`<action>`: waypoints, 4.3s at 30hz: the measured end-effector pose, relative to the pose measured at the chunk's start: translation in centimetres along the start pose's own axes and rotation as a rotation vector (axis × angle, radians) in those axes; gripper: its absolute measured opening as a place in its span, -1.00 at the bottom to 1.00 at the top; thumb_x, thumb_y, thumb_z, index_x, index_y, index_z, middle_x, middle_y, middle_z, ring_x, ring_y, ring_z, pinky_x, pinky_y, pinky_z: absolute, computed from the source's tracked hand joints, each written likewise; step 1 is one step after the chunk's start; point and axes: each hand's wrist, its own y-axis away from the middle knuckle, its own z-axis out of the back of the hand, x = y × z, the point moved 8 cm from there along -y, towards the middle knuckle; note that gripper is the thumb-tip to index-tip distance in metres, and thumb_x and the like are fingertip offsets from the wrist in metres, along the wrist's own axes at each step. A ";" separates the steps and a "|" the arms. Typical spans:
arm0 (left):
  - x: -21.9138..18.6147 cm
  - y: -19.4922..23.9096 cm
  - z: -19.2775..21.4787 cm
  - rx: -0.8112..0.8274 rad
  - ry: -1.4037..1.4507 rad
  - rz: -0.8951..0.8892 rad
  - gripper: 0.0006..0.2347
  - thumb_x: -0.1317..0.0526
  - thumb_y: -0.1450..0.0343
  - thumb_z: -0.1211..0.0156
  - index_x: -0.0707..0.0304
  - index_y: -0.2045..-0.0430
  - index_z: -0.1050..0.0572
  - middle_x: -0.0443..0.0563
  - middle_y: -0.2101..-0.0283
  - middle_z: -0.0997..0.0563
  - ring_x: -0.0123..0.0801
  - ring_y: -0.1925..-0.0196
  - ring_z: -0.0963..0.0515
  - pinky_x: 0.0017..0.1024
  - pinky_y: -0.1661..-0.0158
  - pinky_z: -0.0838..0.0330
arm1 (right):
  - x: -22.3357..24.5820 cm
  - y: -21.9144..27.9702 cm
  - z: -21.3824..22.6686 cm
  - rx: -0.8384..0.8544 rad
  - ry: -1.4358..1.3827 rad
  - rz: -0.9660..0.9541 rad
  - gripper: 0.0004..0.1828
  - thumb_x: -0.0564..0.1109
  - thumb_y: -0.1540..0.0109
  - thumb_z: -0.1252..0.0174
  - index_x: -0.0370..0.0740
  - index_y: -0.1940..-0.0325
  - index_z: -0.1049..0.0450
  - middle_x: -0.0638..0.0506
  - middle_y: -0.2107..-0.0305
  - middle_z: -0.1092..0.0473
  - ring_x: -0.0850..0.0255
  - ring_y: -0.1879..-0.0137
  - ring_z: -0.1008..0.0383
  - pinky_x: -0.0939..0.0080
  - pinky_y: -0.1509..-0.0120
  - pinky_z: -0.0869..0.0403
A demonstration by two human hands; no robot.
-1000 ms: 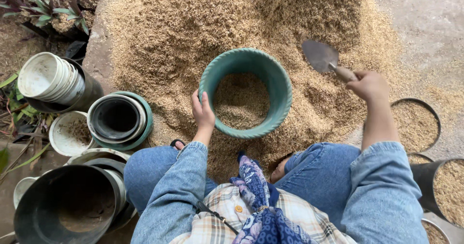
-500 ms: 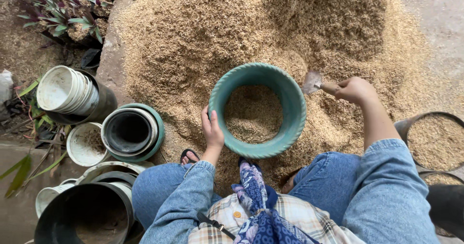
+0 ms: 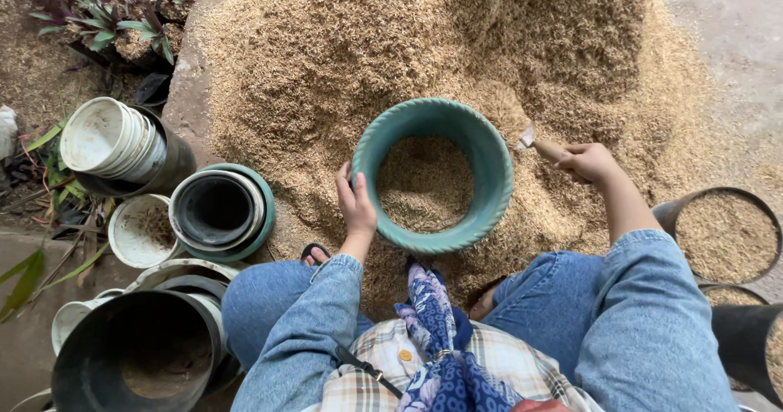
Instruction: The person scoops rice husks from a pile into a green pot using a hand trowel while sitting on the ground.
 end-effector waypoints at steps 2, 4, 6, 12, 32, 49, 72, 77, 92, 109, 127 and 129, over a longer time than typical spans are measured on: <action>0.4 -0.1 0.1 -0.015 -0.010 -0.027 -0.63 0.10 -0.57 0.00 0.32 -0.22 -0.33 0.36 -0.12 -0.48 0.11 -0.23 -0.47 -0.10 -0.26 -0.28 | 0.0 2.1 1.7 -0.022 -0.021 -0.004 -0.58 -0.15 -0.18 -0.30 -0.24 -0.13 -0.55 -0.28 0.57 -0.43 0.07 0.57 -0.43 0.13 0.59 -0.37; -0.2 -0.5 -0.2 -0.028 -0.015 -0.062 -0.63 0.10 -0.57 0.00 0.32 -0.22 -0.32 0.34 -0.11 -0.48 0.08 -0.23 -0.47 -0.12 -0.26 -0.28 | 0.7 4.4 3.7 -0.050 -0.045 -0.003 -0.55 -0.19 -0.14 -0.31 -0.20 -0.13 -0.56 -0.31 0.56 -0.44 0.04 0.54 -0.45 0.09 0.55 -0.39; -1.7 -0.1 0.7 -0.114 -0.113 -0.134 -0.69 0.06 -0.58 0.03 0.26 -0.11 -0.42 0.17 0.01 -0.54 -0.01 -0.09 -0.54 -0.16 -0.17 -0.36 | 1.5 7.3 4.8 -0.044 -0.149 -0.009 -0.44 -0.27 -0.13 -0.23 -0.28 -0.25 -0.46 -0.26 0.52 -0.36 0.14 0.53 -0.39 0.21 0.57 -0.35; -0.3 0.1 0.7 -0.309 -0.140 -0.118 -0.76 0.13 -0.52 -0.02 0.28 0.21 -0.60 0.15 0.16 -0.54 -0.09 0.15 -0.57 -0.19 0.12 -0.47 | 5.7 13.6 6.8 -0.050 -0.097 -0.078 -0.44 -0.25 -0.14 -0.28 -0.13 -0.26 -0.50 -0.14 0.04 -0.47 0.22 0.22 -0.42 0.37 0.27 -0.43; -9.8 5.9 0.0 0.739 -0.357 0.075 0.50 0.24 0.15 -0.79 -0.10 -0.44 0.60 0.54 -0.48 0.60 0.49 -0.53 0.22 0.29 -0.41 -0.02 | 12.3 20.3 -5.5 -0.374 0.920 0.607 -0.38 0.11 -0.09 -0.24 0.14 -0.28 -0.49 -0.01 0.17 -0.43 -0.04 0.08 -0.54 -0.01 0.07 -0.51; -1.1 5.3 -1.1 0.722 0.033 0.300 0.44 0.41 0.03 -0.70 -0.03 -0.39 0.69 0.57 -0.51 0.11 0.48 -0.46 -0.08 0.12 -0.43 -0.12 | 15.4 23.6 -8.9 -0.494 1.097 1.186 -0.61 -0.05 -0.05 -0.22 0.15 0.03 -0.60 0.07 0.36 -0.36 0.03 0.31 -0.45 0.06 0.24 -0.44; -9.9 4.5 -0.4 0.957 -0.626 0.556 0.41 0.23 -0.12 -0.62 0.03 -0.22 0.94 0.27 -0.55 0.52 0.11 -0.50 -0.16 0.00 -0.42 -0.05 | 8.8 11.2 6.9 0.012 0.940 -0.202 -0.78 0.10 -0.30 -0.21 0.03 0.06 -0.60 0.12 0.52 -0.45 0.35 0.45 -0.33 0.47 0.42 -0.25; -7.6 4.3 -0.8 0.938 -0.544 0.447 0.43 0.24 -0.01 -0.69 0.15 -0.31 0.79 0.52 -0.50 0.45 0.40 -0.46 -0.04 0.12 -0.40 -0.07 | 6.0 0.4 2.5 -0.022 1.099 -0.003 -0.58 0.28 -0.25 -0.15 0.20 -0.12 -0.60 0.02 0.23 -0.54 0.11 0.11 -0.50 0.15 0.06 -0.46; -7.6 3.7 -0.9 0.931 -0.500 0.408 0.46 0.31 0.07 -0.73 0.21 -0.39 0.68 0.72 -0.46 0.24 0.65 -0.33 -0.22 0.29 -0.32 -0.21 | 3.0 -1.9 1.4 0.188 0.821 0.020 -0.40 0.13 -0.03 -0.42 -0.09 -0.12 -0.65 -0.18 0.29 -0.65 0.02 0.32 -0.68 0.01 0.01 -0.53; -5.9 2.6 -0.9 0.929 -0.507 0.351 0.48 0.28 0.09 -0.74 0.23 -0.39 0.68 0.69 -0.49 0.30 0.67 -0.37 -0.14 0.29 -0.36 -0.14 | -4.9 -1.8 -5.3 0.180 -0.034 -0.123 -0.55 -0.22 0.02 -0.36 -0.30 0.05 -0.55 -0.23 0.61 -0.41 0.05 0.60 -0.44 0.15 0.62 -0.41; -6.6 3.9 -0.8 0.901 -0.438 0.457 0.42 0.29 -0.08 -0.65 0.03 -0.26 0.87 0.22 -0.54 0.67 -0.01 -0.62 0.34 -0.03 -0.48 0.20 | 5.7 17.6 2.6 0.152 -0.222 -0.070 -0.61 -0.28 -0.23 -0.21 -0.42 -0.15 -0.44 -0.18 0.26 -0.41 0.18 0.36 -0.35 0.31 0.36 -0.37; -7.4 4.2 -0.8 0.916 -0.444 0.457 0.40 0.32 -0.12 -0.63 0.01 -0.23 0.90 0.25 -0.54 0.64 0.00 -0.62 0.27 -0.04 -0.47 0.15 | 7.4 19.5 2.0 0.180 -0.171 -0.039 -0.43 -0.25 -0.23 -0.19 -0.38 -0.35 -0.37 -0.20 0.28 -0.43 0.20 0.39 -0.33 0.34 0.39 -0.36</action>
